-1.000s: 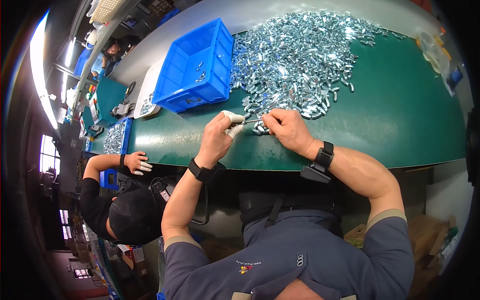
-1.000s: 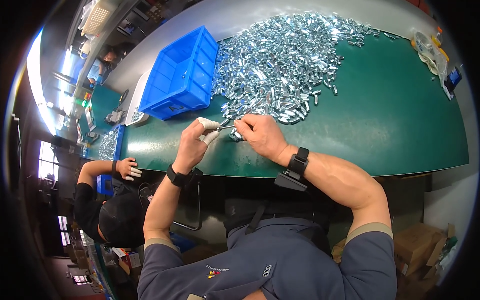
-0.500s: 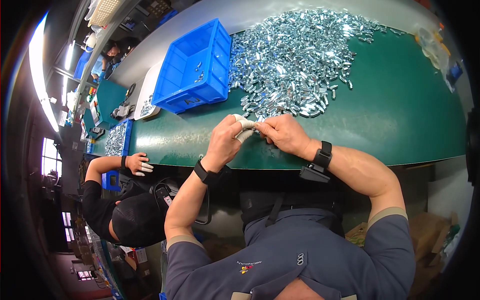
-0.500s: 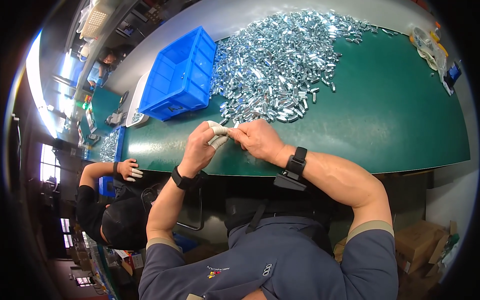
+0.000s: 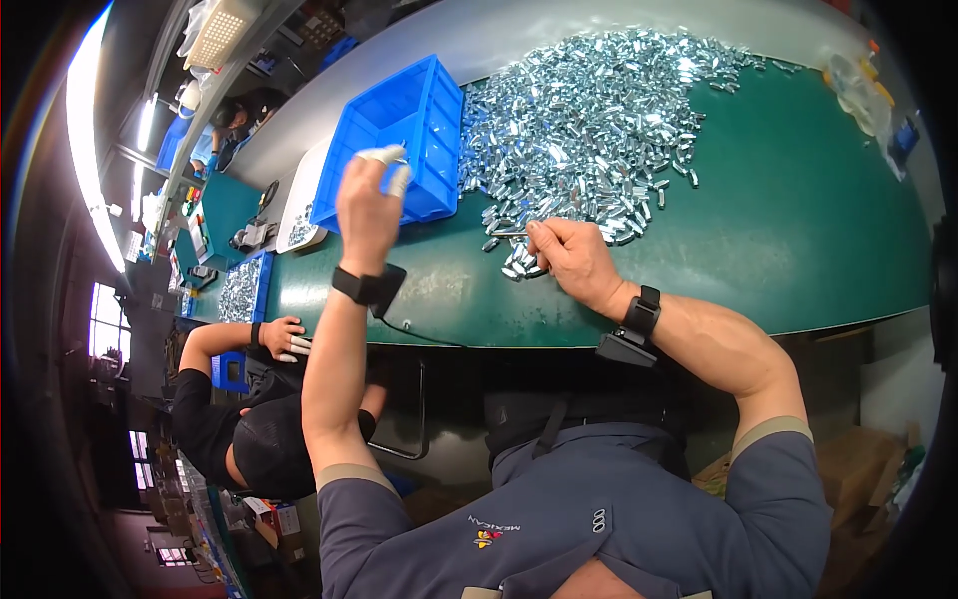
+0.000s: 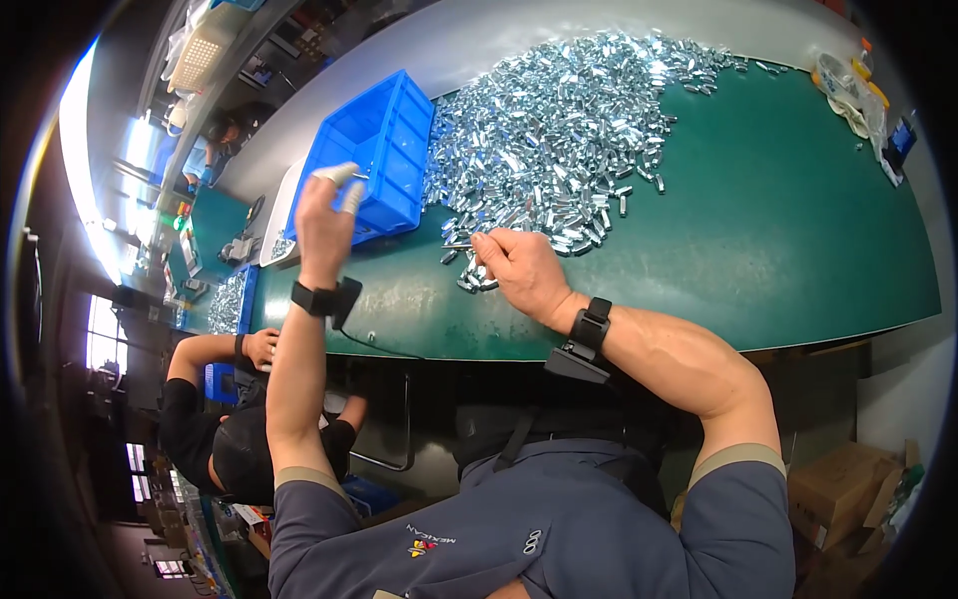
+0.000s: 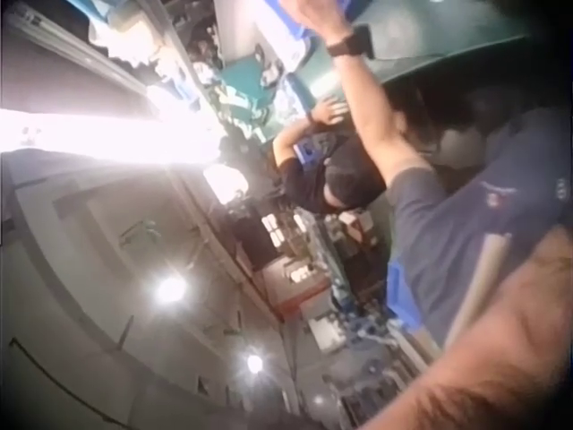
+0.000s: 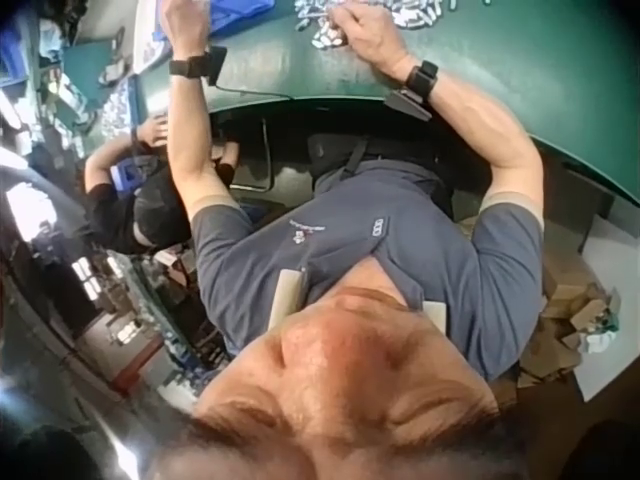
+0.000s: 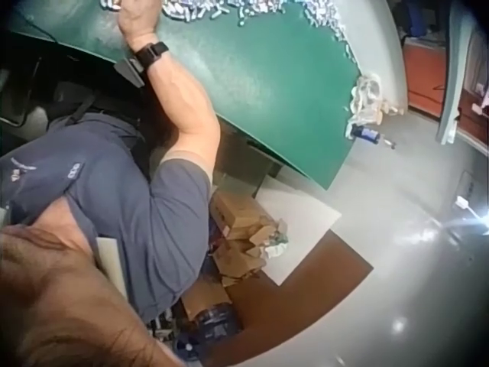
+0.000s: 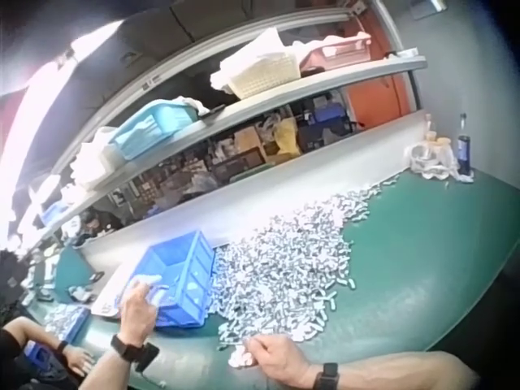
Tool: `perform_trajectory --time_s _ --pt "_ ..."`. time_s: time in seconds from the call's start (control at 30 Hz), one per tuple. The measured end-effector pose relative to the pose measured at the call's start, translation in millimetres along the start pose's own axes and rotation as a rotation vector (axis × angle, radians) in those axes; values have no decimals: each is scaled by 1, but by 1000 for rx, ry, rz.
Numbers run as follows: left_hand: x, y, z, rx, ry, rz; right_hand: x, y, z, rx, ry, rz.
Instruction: The person picks up a metal part and a pin from the table, fits the pin into the part by hand, and places the assembled unit into a blue bin, repeating the process several times.
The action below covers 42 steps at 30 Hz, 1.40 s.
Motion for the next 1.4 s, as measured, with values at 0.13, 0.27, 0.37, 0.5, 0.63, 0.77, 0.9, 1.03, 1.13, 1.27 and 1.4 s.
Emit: perform_trajectory --time_s 0.13,0.27,0.37,0.5,0.63,0.77,0.9,1.03,1.13,1.27,1.4 --pt "-19 -34 -63 438 -116 -155 2 -4 0 27 -2 -28" --pt "-36 -46 -98 614 68 -144 -2 -8 0 7 51 -25" --pt "-39 -42 -104 571 156 -218 -7 -6 1 -1 59 -66" --pt "-40 -31 -109 455 247 -437 -9 -8 2 21 54 -89" --pt "-46 -27 -111 384 181 -479 -4 -8 -1 68 47 -120" --pt "-57 -26 -109 378 108 -512 0 -7 -2 132 10 -85" --pt "-65 -24 -107 369 59 -487 7 -7 -3 193 -88 -72" --pt "-71 -23 -105 398 -9 -426 9 -7 -7 262 -115 -73" --pt "-69 -18 -96 384 -47 -423 6 -10 -8 136 19 -62" --pt "-41 -6 -59 232 -131 -285 0 -4 -1 9 40 21" --pt "18 6 -15 69 64 -183 6 -8 -3 27 24 40"
Point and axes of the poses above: each hand's wrist, its own z-axis towards the middle knuckle, its own y-axis out of the back of the hand, x = y × z, the point moved 1 cm from there along z, towards the middle knuckle, and after that the axes turned 3 degrees about x, right-handed, at the moved point
